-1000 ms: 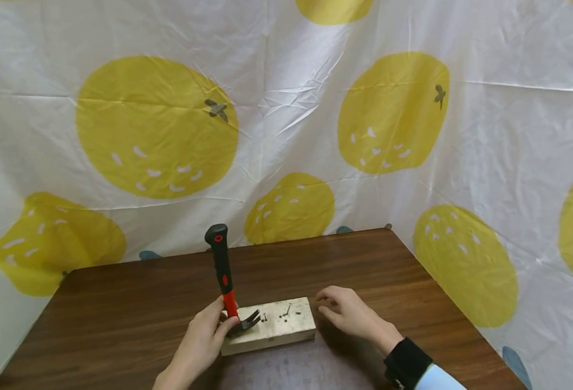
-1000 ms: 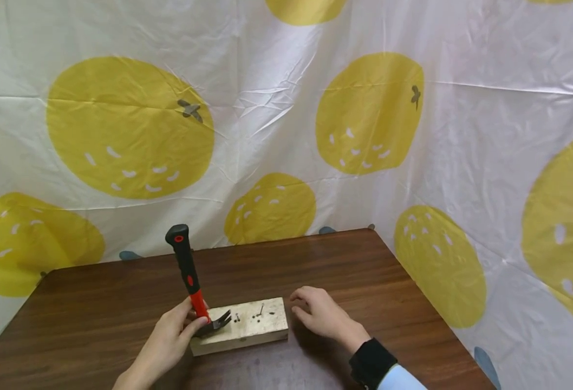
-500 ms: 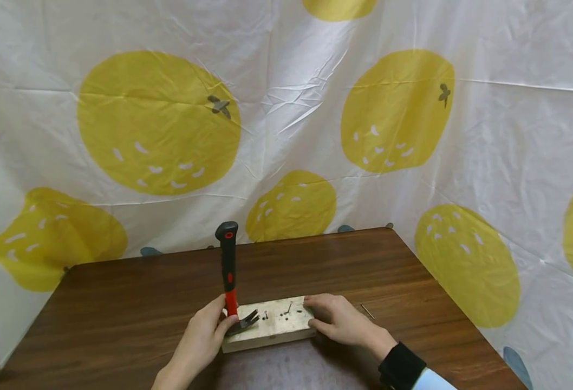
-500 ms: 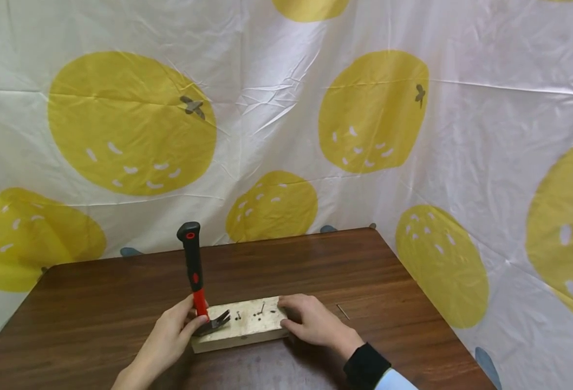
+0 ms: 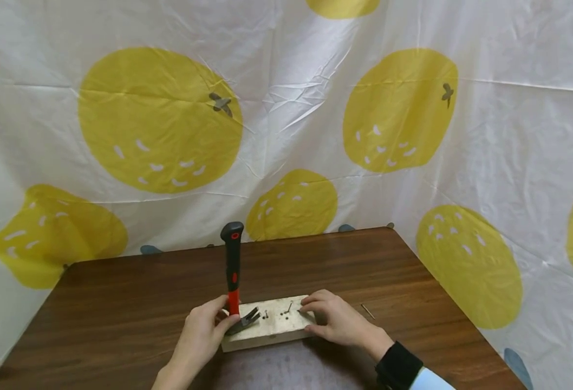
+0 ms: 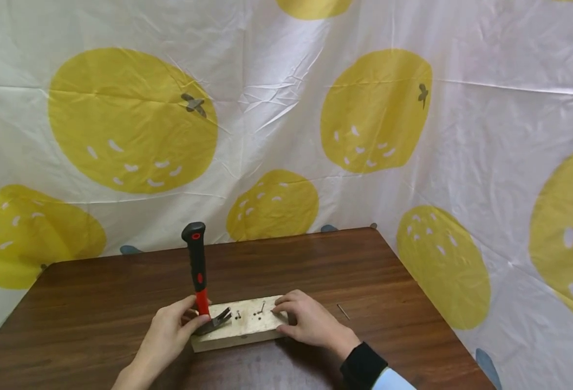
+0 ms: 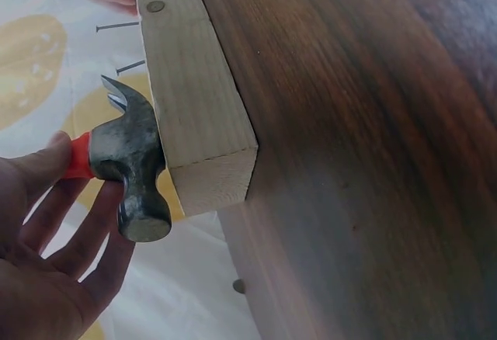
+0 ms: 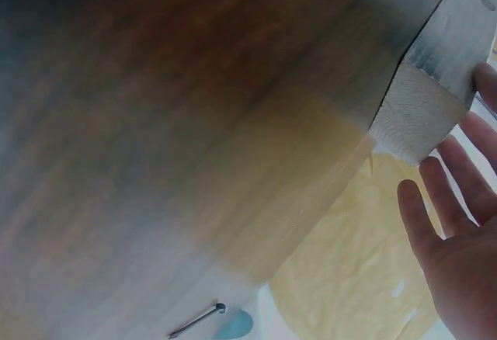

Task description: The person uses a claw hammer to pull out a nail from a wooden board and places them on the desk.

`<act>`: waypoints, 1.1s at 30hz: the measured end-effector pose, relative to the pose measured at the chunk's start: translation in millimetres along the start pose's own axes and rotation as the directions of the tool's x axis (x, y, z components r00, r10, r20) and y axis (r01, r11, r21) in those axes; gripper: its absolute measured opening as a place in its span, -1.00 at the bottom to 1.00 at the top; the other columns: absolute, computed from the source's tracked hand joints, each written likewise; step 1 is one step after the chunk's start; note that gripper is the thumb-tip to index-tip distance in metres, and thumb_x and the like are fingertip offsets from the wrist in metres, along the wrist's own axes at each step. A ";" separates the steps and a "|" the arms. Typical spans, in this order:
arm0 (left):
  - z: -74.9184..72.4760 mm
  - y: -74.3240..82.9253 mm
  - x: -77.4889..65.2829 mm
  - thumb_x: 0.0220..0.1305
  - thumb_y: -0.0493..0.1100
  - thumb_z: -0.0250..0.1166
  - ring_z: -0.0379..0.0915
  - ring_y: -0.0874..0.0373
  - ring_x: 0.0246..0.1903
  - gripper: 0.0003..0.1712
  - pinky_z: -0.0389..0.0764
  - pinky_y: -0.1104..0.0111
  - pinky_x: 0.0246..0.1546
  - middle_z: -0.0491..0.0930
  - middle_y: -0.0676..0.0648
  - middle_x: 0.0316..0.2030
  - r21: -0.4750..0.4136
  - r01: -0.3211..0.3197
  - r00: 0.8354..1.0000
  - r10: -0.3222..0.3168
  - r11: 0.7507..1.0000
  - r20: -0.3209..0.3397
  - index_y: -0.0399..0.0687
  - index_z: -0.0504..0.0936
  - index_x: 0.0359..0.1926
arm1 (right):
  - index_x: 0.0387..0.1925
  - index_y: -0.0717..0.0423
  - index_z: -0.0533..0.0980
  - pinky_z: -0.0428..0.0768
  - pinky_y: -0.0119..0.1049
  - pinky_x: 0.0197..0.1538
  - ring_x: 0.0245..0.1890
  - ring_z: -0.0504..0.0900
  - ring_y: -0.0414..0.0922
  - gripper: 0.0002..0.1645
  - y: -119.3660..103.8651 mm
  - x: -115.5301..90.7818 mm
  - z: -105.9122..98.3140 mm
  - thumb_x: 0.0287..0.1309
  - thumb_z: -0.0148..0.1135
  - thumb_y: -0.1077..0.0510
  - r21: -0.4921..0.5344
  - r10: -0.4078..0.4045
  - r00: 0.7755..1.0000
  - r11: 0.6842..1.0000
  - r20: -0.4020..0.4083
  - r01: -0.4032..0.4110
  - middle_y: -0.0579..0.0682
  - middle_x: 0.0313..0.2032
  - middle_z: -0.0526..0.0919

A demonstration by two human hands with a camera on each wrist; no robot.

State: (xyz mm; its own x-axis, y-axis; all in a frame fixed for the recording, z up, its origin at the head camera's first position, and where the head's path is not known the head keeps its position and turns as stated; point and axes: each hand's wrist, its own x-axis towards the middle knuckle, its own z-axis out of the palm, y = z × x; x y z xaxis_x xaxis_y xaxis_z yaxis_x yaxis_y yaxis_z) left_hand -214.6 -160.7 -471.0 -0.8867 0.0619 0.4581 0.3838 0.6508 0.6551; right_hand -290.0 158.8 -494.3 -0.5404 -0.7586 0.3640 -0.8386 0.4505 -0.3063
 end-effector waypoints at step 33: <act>14.4 12.1 14.9 0.11 -0.27 0.56 0.53 0.30 -0.42 -0.69 0.54 0.36 -0.42 0.71 0.11 -0.25 0.104 -0.065 0.997 0.061 0.992 0.049 -0.01 0.75 -0.09 | 0.08 0.07 0.65 0.52 -0.07 0.21 0.22 0.51 -0.01 -0.65 -5.8 -0.7 -2.8 0.29 0.44 0.10 0.058 0.099 0.992 0.993 0.072 -0.104 0.03 0.20 0.57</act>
State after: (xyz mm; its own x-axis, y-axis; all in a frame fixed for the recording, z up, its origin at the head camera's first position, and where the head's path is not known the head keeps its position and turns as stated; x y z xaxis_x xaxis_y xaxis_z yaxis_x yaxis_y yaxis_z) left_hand -226.9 -141.0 -464.9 -0.8733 0.1380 0.4672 0.4121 0.7206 0.5576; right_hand -284.9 158.1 -490.3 -0.6148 -0.7419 0.2677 -0.7727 0.4986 -0.3929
